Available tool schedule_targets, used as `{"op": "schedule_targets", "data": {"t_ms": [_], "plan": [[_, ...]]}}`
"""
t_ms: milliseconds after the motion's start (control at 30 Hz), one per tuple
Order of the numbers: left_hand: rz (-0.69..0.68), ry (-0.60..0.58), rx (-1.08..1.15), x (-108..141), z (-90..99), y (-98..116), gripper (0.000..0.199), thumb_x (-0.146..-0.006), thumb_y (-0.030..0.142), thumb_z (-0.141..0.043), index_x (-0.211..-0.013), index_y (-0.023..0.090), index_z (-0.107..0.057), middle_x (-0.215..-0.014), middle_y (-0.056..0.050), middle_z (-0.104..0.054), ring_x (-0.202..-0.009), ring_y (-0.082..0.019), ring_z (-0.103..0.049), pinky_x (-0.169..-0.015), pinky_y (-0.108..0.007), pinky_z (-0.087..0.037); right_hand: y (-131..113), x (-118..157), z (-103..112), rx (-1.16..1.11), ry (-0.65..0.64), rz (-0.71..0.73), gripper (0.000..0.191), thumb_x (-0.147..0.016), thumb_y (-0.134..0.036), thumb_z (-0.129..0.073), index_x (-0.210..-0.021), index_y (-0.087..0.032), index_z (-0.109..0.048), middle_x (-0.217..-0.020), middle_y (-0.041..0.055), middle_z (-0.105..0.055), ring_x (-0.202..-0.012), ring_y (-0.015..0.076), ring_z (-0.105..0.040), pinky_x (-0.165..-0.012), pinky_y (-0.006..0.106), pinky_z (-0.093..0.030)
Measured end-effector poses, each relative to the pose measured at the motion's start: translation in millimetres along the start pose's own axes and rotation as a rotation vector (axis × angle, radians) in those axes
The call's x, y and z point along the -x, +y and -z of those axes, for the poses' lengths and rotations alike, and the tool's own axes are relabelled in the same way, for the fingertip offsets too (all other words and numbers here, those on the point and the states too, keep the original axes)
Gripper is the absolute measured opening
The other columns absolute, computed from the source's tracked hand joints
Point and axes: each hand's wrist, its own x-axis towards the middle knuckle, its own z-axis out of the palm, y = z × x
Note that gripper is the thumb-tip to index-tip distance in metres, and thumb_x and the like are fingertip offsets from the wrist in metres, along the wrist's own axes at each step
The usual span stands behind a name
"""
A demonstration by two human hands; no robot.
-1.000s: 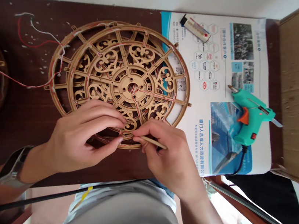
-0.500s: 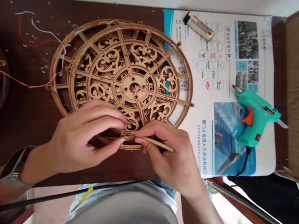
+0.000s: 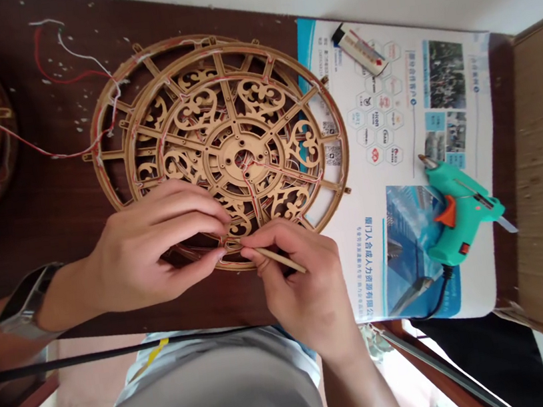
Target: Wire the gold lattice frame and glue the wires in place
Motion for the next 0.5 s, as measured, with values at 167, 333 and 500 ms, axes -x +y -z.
{"op": "schedule_targets", "data": {"t_ms": [167,333,500], "plan": [[-0.012,0.015,0.005,1,-0.5,-1,0.008,-0.099,0.016,-0.076,-0.104,0.017,-0.07,-0.114,-0.01,-0.079,-0.111,-0.025,-0.072,-0.102,-0.046,-0.065,2,4,3,-0.121,0.007,-0.041,0.011,-0.099,-0.015,-0.08,-0.107,-0.023,-0.082,-0.093,0.0001,-0.077,-0.072,0.0113,-0.072,-0.069,0.027,-0.059],[-0.009,0.029,0.017,2,-0.6,-1,0.008,-0.098,0.014,-0.076,-0.104,0.016,-0.071,-0.116,-0.01,-0.08,-0.112,-0.025,-0.072,-0.105,-0.046,-0.065,-1,8,-3,-0.055,0.066,0.029,0.015,-0.098,-0.01,-0.08,-0.107,-0.021,-0.08,-0.096,0.0016,-0.079,-0.083,0.0136,-0.076,-0.074,0.027,-0.06],[-0.009,0.029,0.017,2,0.2,-1,0.007,-0.097,0.012,-0.075,-0.097,0.016,-0.07,-0.115,-0.009,-0.08,-0.111,-0.024,-0.072,-0.102,-0.045,-0.065,-4,7,-7,0.019,0.073,0.065,0.013,-0.098,-0.011,-0.079,-0.106,-0.021,-0.079,-0.095,0.0021,-0.08,-0.08,0.0146,-0.076,-0.07,0.028,-0.06]]}}
